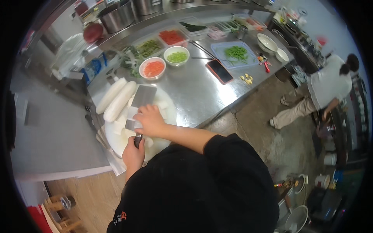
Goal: The person slices white radish into thin pieces using a cleaver on a cutting board. A second person in the background peels and chops green vegetables. The workspace contains bowls of chopped carrots and green onions.
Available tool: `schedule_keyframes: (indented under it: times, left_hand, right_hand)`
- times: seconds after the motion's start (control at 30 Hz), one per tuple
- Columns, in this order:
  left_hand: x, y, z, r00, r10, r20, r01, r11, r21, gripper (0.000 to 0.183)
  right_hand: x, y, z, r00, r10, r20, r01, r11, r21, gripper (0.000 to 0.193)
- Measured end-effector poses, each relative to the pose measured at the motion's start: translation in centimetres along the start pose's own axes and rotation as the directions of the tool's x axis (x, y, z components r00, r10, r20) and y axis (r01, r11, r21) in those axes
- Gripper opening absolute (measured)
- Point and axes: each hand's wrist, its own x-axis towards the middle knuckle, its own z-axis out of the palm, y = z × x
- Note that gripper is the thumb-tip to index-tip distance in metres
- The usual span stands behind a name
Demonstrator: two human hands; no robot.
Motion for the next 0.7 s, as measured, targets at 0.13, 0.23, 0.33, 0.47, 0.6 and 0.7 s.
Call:
schedule_keyframes:
  times: [0.13,0.23,0.33,0.47,0.6,0.7]
  left_hand:
    - [-0.4,-0.7,-0.1,1.0,0.013,-0.006,-0.013,1.0,0.024,0.033]
    - [-1.1,-1.5,-1.2,1.0,0.003,-0.009,-0.003,0.999,0.04,0.033]
    - [-1.8,-2.0,-2.3,1.0,0.008,0.001,-0.008,0.998,0.069,0.033]
    - [-2.7,-3.3,-3.0,1.0,0.03,0.006,-0.031,0.995,0.094,0.032]
    - [-4.1,-4.6,-3.4,0.998,0.055,0.021,-0.055,0.998,0.032,0.032]
    - [-4.6,-4.4,-4.0,0.998,0.044,0.039,-0.045,0.999,0.015,0.032]
  right_hand:
    - [0.4,0.9,0.8,0.997,-0.066,-0.047,0.067,0.997,0.026,0.043]
    - [2.1,1.0,0.8,0.994,-0.095,-0.049,0.096,0.995,0.012,0.045]
    - [4.0,2.0,1.0,0.995,-0.073,-0.068,0.071,0.997,-0.03,0.05]
    - [7.2,4.2,1.7,0.998,0.016,-0.054,-0.017,1.0,-0.008,0.057]
    - [10.0,6.0,2.3,0.969,0.001,0.246,-0.009,0.999,0.032,0.061]
    - [10.6,5.3,2.2,0.926,-0.029,0.377,0.043,0.999,-0.03,0.059]
